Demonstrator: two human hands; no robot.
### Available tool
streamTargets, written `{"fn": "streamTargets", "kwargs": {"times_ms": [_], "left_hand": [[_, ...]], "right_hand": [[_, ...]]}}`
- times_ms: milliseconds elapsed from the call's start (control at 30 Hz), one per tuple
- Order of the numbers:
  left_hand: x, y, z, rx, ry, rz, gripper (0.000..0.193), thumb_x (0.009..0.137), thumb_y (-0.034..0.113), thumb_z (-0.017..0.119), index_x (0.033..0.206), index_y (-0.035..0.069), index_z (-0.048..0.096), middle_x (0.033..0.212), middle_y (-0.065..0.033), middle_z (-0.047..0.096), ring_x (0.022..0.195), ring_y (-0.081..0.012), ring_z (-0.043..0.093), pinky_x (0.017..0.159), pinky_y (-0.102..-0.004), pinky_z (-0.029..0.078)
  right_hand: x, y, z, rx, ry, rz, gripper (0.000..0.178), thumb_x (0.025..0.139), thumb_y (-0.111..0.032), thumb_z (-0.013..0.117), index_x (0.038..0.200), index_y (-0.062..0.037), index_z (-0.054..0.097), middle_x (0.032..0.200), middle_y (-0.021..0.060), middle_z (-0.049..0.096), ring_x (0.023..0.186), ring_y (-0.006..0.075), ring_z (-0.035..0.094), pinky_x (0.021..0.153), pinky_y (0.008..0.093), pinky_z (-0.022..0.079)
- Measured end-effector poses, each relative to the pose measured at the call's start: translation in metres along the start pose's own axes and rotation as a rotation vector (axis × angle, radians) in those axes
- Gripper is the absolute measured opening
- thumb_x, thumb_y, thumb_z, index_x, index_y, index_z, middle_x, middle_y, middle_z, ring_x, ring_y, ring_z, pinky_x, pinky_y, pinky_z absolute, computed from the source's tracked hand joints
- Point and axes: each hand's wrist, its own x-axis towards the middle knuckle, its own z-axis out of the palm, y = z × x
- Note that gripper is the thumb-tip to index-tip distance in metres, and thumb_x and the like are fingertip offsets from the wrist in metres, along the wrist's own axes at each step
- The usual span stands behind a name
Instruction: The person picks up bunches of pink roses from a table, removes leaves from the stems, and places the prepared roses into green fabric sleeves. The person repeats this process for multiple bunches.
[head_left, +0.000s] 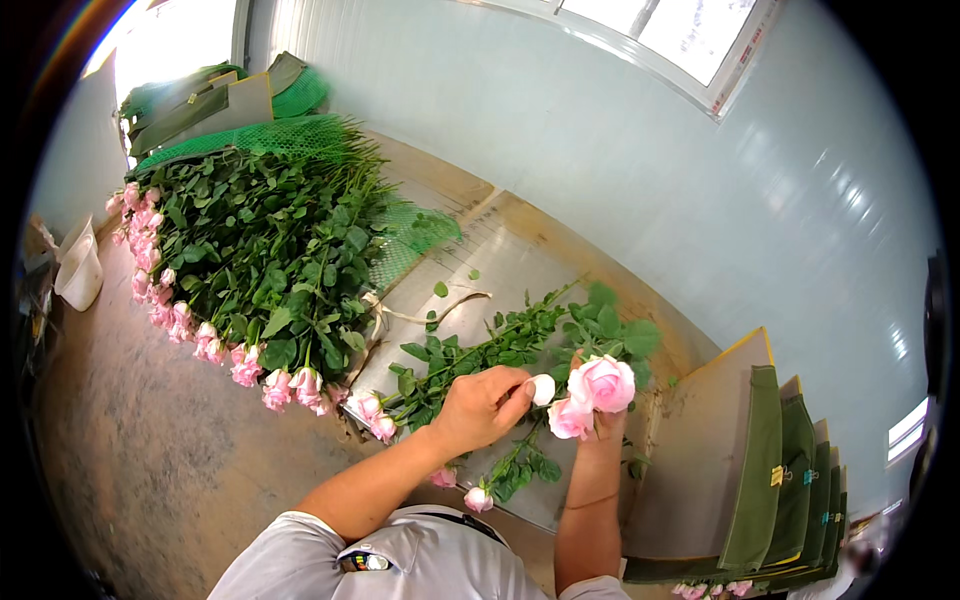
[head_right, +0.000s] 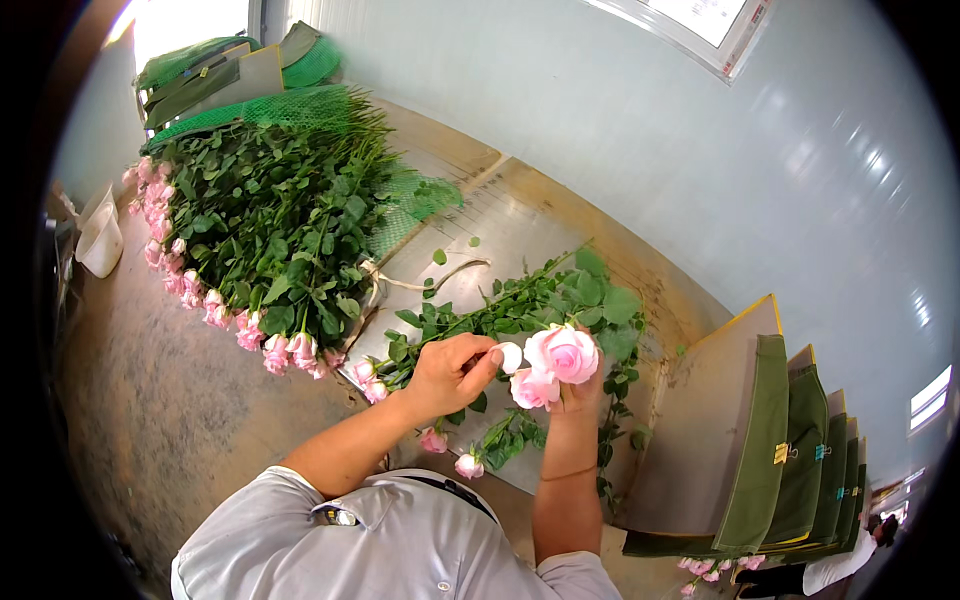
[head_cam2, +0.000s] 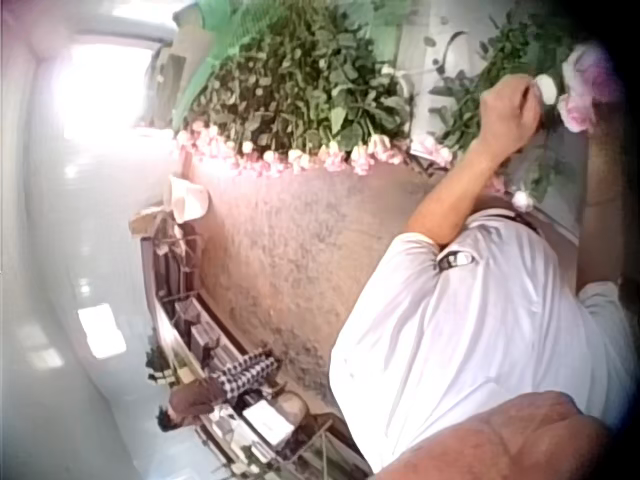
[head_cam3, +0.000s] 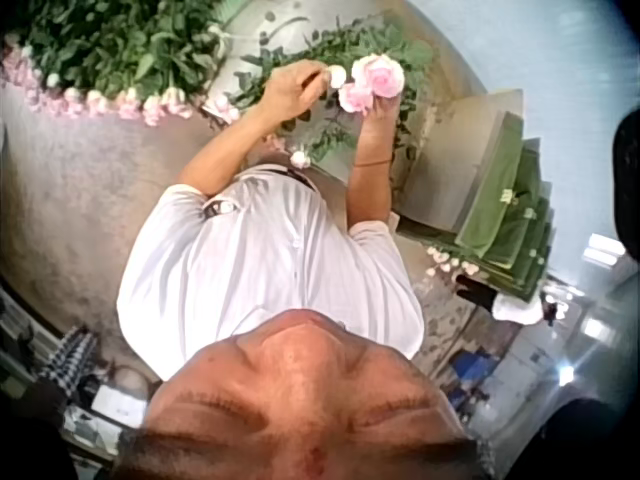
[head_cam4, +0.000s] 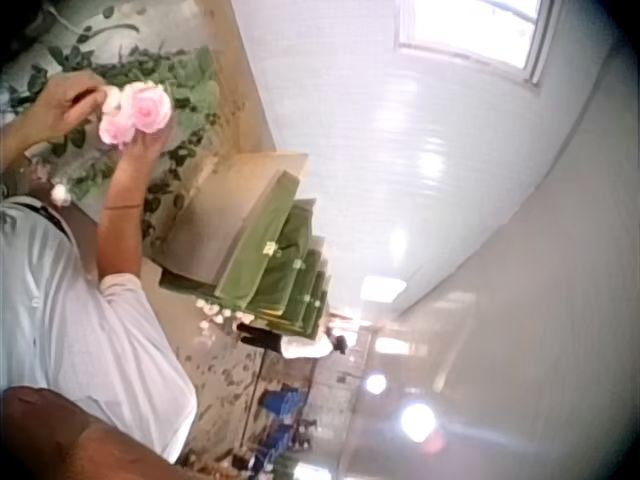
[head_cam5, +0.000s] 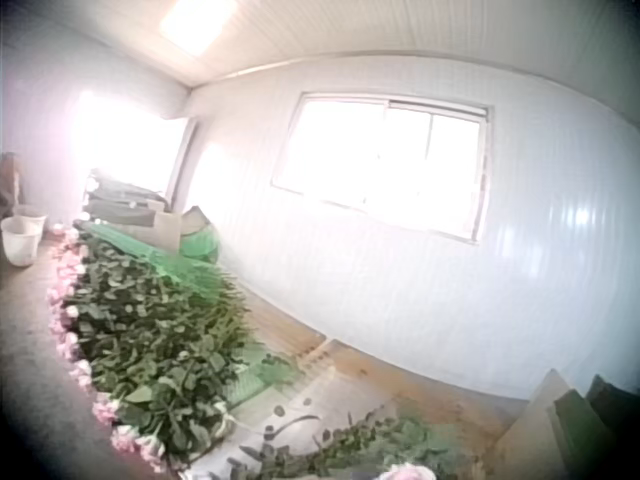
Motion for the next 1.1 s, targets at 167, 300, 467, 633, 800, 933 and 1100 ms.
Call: {"fn": "streamTargets", "kwargs": {"times_ms": [167,300,467,633,800,933,1100], "left_hand": [[-0.023,-0.016,-0.001,-0.043,-0.374,-0.194,0.018,0.086,0.02,0.064,0.086,0.002,0.064,0.067,-0.0082,0.06,0.052,-0.0154,0.055,0.049,-0.0285,0.044],[-0.054,-0.049,-0.003,0.056,-0.84,-0.194,0.031,0.083,0.034,0.063,0.093,0.005,0.065,0.076,-0.0129,0.064,0.063,-0.0262,0.064,0.06,-0.0361,0.05],[-0.088,-0.08,0.03,0.24,-0.954,-0.285,0.038,0.079,0.034,0.065,0.101,0.003,0.065,0.084,-0.0146,0.066,0.071,-0.0304,0.065,0.064,-0.0389,0.051],[-0.105,-0.08,0.077,0.313,-1.021,-0.318,0.05,0.079,0.038,0.065,0.118,0.007,0.056,0.09,-0.0166,0.066,0.083,-0.0352,0.064,0.07,-0.042,0.051],[-0.118,-0.078,0.105,0.393,-1.121,-0.442,0.065,0.075,0.035,0.07,0.128,0.006,0.046,0.092,-0.0212,0.065,0.085,-0.0365,0.063,0.072,-0.0431,0.05],[-0.129,-0.083,0.118,0.513,-1.075,-0.5,0.069,0.072,0.025,0.069,0.133,0.008,0.041,0.084,-0.0173,0.065,0.077,-0.0359,0.063,0.068,-0.0429,0.05],[-0.139,-0.085,0.124,0.538,-0.949,-0.512,0.068,0.068,0.015,0.064,0.132,0.008,0.043,0.07,-0.0143,0.063,0.067,-0.0348,0.062,0.063,-0.0425,0.05]], "right_hand": [[-0.013,-0.015,-0.011,-0.469,0.569,-0.147,0.038,0.092,-0.037,0.049,0.105,-0.0032,0.062,0.093,0.0194,0.062,0.077,0.0304,0.062,0.059,0.0417,0.055],[-0.04,-0.026,0.003,-0.035,0.717,0.065,0.042,0.09,-0.041,0.05,0.096,-0.0015,0.063,0.081,0.013,0.062,0.058,0.0265,0.06,0.049,0.0379,0.05],[-0.106,-0.037,0.013,-0.677,0.888,-0.004,0.027,0.082,-0.012,0.06,0.107,-0.0032,0.056,0.088,0.0063,0.062,0.074,0.0176,0.062,0.065,0.0314,0.054],[-0.173,-0.055,0.032,-0.789,0.863,0.055,0.048,0.078,-0.008,0.069,0.121,-0.0012,0.051,0.102,0.0036,0.061,0.089,0.0132,0.059,0.079,0.0286,0.049],[-0.244,-0.086,0.069,-1.02,0.858,0.058,0.049,0.081,-0.012,0.071,0.124,-0.0002,0.05,0.106,0.0021,0.06,0.095,0.0088,0.055,0.085,0.0252,0.045],[-0.281,-0.107,0.078,-1.413,0.828,0.102,0.053,0.08,-0.007,0.07,0.128,-0.0003,0.048,0.117,0.0055,0.06,0.106,0.012,0.055,0.091,0.0282,0.044],[-0.294,-0.13,0.032,-1.353,1.017,0.146,0.057,0.076,-0.015,0.072,0.127,-0.0005,0.05,0.12,0.0085,0.058,0.111,0.0159,0.052,0.095,0.0284,0.04]]}}
